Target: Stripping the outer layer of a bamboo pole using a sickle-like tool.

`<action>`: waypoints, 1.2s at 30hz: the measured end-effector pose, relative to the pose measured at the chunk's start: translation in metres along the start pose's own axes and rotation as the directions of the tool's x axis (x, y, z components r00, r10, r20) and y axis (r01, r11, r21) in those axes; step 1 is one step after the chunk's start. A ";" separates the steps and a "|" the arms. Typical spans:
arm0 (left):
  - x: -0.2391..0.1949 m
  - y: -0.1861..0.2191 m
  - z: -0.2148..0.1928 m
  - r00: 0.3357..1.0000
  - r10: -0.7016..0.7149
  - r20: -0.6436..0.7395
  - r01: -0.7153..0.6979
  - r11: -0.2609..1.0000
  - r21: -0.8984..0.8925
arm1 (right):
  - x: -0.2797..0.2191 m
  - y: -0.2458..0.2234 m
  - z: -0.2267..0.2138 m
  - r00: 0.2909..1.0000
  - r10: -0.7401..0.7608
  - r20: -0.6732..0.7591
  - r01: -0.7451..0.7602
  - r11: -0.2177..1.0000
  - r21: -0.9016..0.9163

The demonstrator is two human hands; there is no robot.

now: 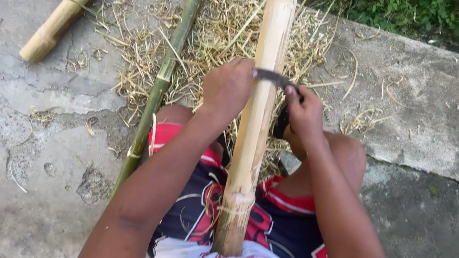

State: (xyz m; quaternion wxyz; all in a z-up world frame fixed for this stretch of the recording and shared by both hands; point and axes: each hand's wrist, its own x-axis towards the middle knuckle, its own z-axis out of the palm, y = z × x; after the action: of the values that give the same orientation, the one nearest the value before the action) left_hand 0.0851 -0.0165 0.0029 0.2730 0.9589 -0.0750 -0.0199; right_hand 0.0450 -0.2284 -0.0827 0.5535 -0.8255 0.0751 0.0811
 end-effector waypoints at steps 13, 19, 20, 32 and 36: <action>0.241 -0.046 0.056 0.979 0.133 -0.155 -0.093 0.966 0.243 | 0.220 -0.009 -0.003 0.996 -0.015 -0.090 0.015 1.000 -0.003; 0.259 -0.050 0.048 0.990 -0.003 -0.141 0.031 0.979 0.200 | 0.246 -0.009 -0.001 0.963 -0.193 -0.186 0.167 0.975 -0.146; 0.257 -0.047 0.043 0.987 0.007 -0.162 0.024 0.982 0.187 | 0.247 -0.009 -0.001 0.961 -0.206 -0.184 0.177 0.971 -0.161; 0.261 -0.046 0.042 0.995 -0.013 -0.101 0.044 0.950 0.308 | 0.232 -0.009 -0.002 0.981 -0.136 -0.139 0.117 0.983 -0.140; 0.260 -0.047 0.044 0.996 -0.082 -0.022 0.085 0.937 0.340 | 0.224 -0.015 -0.001 0.996 -0.014 -0.088 0.009 0.998 -0.064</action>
State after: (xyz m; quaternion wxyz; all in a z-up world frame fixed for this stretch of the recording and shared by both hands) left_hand 0.3450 -0.0402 -0.0590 0.1025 0.9940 -0.0356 -0.0145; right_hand 0.2667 -0.2313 -0.1169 0.5234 -0.8460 0.0920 0.0439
